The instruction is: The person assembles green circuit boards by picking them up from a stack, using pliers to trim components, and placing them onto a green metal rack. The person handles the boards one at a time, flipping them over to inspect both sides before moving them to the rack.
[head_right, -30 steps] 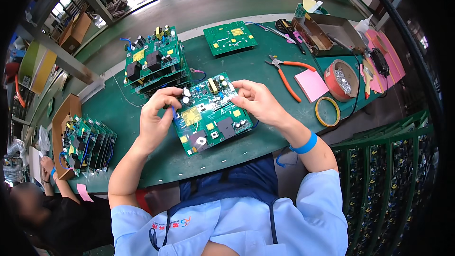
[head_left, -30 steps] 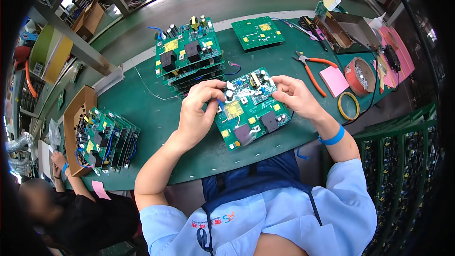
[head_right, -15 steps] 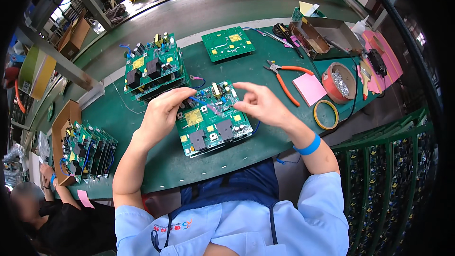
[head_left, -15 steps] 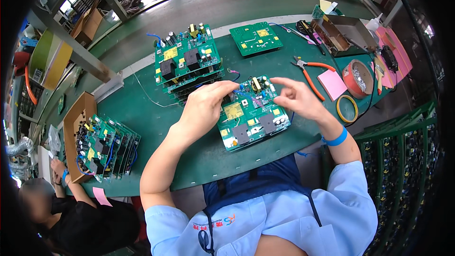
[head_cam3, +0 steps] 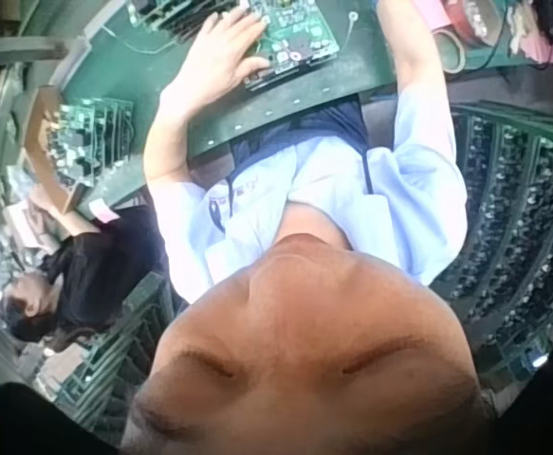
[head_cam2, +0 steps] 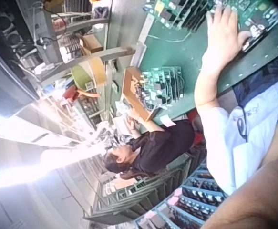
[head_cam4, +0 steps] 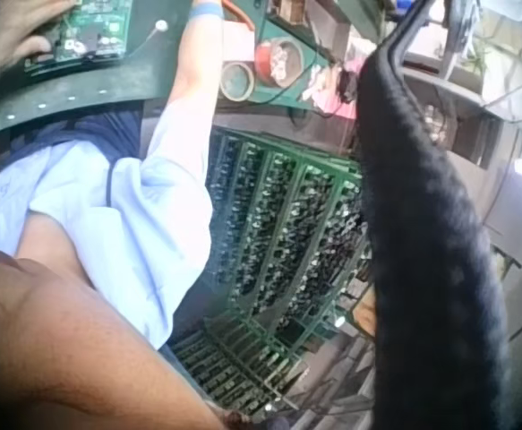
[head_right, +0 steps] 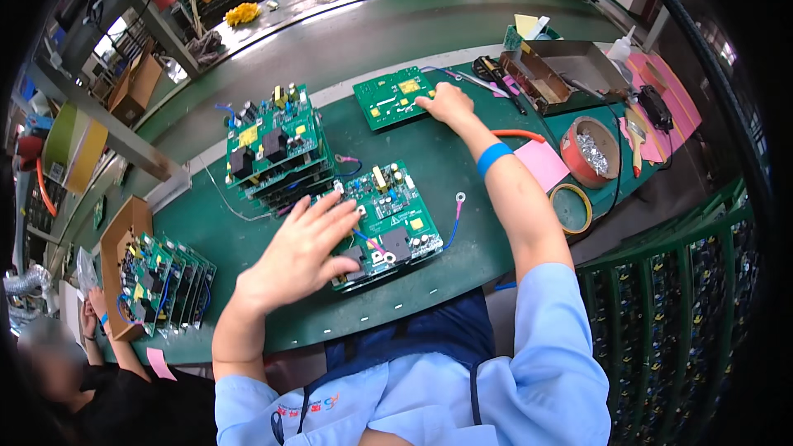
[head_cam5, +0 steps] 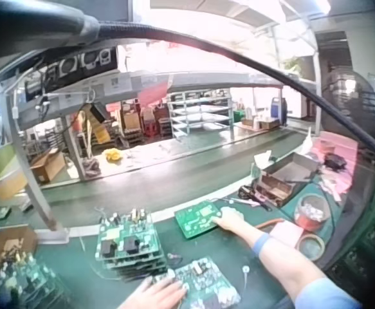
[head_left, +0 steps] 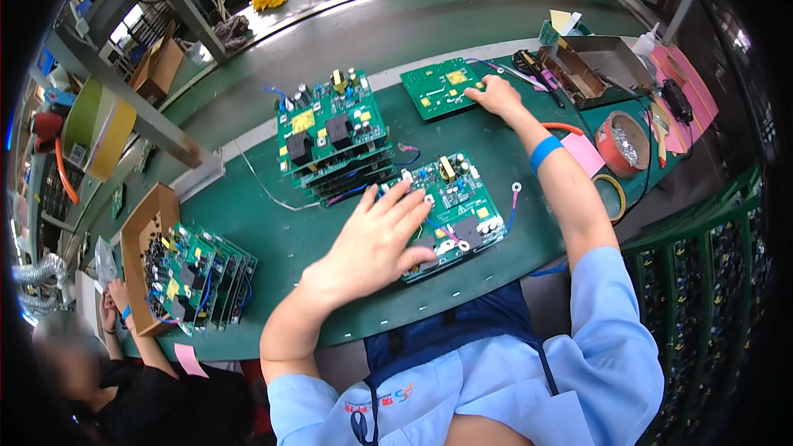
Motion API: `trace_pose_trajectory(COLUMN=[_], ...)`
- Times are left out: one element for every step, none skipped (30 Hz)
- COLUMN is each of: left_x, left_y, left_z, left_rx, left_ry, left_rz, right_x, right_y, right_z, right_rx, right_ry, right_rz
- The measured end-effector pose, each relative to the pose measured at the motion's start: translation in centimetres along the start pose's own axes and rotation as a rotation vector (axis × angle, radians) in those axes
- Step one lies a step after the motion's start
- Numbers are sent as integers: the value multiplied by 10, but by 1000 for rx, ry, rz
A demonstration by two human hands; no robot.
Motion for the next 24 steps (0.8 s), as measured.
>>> trace_pose_trajectory(left_x=[2, 3, 3, 2, 0, 0, 1, 0, -1, -1, 0, 2, 3, 3, 4, 4, 4, 3, 0, -3, -6, -8, -10, -14], left_y=[-3, -5, -6, -8, -10, -10, -7, -6, -5, -3, -3, -3, -2, -1, 2, 5, 9, 12, 16, 21, 25, 30, 37, 39], left_z=[1, 2, 2, 2, 1, 0, -1, -3, -4, -6, -7, -7, -8, -9, -9, -10, -10, -10, -8, -7, -6, -7, -9, -12], left_rx=[-12, -22, -14, 1, 16, 31, 70, 95, 121, 143, 150, 158, 166, 174, 197, 224, 251, 278, 312, 354, 400, 450, 516, 563], left_ry=[-15, -22, -22, -20, -17, -14, -5, 8, 22, 32, 36, 40, 41, 44, 24, 23, 21, 18, 24, 57, 103, 147, 160, 230], left_rz=[-27, -55, -44, -47, -50, -54, -37, -15, 7, 31, 52, 73, 91, 104, 117, 124, 132, 142, 150, 168, 196, 225, 238, 298], right_x=[7, 9, 14, 11, 8, 4, 2, -3, -5, -6, -4, -1, 1, -1, -3, -2, -2, -2, -8, -14, -19, -21, -24, -26], right_y=[-11, -20, -30, -27, -26, -24, -23, -17, -19, -19, -20, -22, -23, -19, -12, -6, 0, 9, 23, 36, 46, 58, 69, 78], right_z=[-7, -11, -14, -12, -7, -2, 2, 8, 11, 14, 15, 16, 19, 23, 28, 33, 35, 36, 41, 45, 49, 54, 59, 65], right_rx=[-38, -82, -213, -229, -245, -263, -249, -263, -330, -394, -414, -434, -407, -362, -347, -324, -301, -276, -255, -237, -226, -214, -206, -201], right_ry=[-58, -109, -196, -227, -258, -287, -311, -316, -387, -461, -461, -461, -481, -504, -500, -500, -479, -441, -405, -367, -325, -289, -251, -214], right_rz=[-70, -141, -319, -422, -524, -628, -676, -715, -908, -1103, -1151, -1198, -1272, -1324, -1395, -1470, -1548, -1574, -1600, -1626, -1631, -1634, -1633, -1633])
Point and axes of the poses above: each hand's wrist, its own z-axis away from the middle knuckle, its own y-axis out of the back of the hand, x = y × z, the point moved 6 cm from there along -z, towards the middle knuckle, and after that the axes turned 15 degrees about x, right-handed, at the moved point
